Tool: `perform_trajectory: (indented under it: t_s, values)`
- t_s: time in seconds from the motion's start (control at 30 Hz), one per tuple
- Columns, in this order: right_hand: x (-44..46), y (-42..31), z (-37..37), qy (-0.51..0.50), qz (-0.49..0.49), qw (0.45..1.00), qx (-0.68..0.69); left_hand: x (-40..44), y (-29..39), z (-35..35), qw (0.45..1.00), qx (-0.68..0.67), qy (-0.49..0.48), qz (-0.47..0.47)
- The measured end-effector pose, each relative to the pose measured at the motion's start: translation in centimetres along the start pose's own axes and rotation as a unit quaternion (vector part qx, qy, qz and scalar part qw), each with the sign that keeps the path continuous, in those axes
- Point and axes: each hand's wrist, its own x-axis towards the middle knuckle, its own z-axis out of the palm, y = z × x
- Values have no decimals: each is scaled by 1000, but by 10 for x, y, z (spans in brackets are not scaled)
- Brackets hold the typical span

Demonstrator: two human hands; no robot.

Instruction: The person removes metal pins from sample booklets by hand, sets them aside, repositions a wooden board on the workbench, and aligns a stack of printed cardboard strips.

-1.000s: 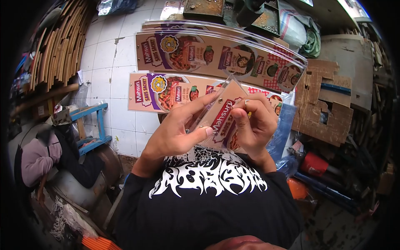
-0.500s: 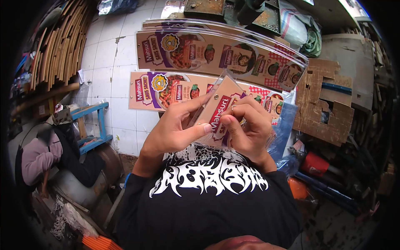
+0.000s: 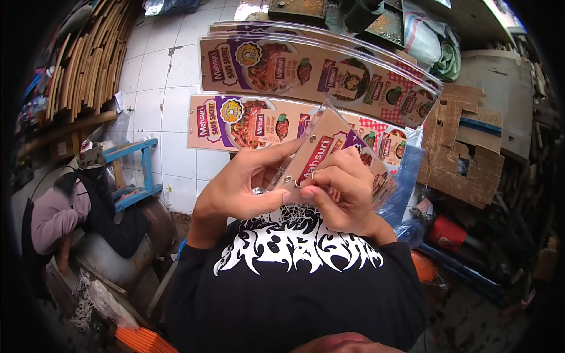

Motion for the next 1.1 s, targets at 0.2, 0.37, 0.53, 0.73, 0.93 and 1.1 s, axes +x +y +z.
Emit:
perform_trajectory:
  t_s: [0.2, 0.37, 0.53, 0.73, 0.93, 1.1]
  values:
    - [-4, -1, 6, 2, -24, 999, -31, -5, 5, 7, 999, -33, 16, -8]
    - [-4, -2, 5, 9, -28, 999, -28, -8, 4, 12, 999, -42, 32, -6]
    - [-7, -6, 9, 27, -21, 999, -30, -21, -4, 22, 994, 27, 107, 14]
    - [-5, -12, 11, 18, -12, 999, -37, -28, -14, 25, 982, 129, 122, 65]
    - [-4, -11, 11, 14, -19, 998, -56, -27, -12, 22, 979, 152, 115, 70]
    - [-9, 4, 11, 5, -8, 1000, 21, -23, -12, 28, 987, -33, 154, 27]
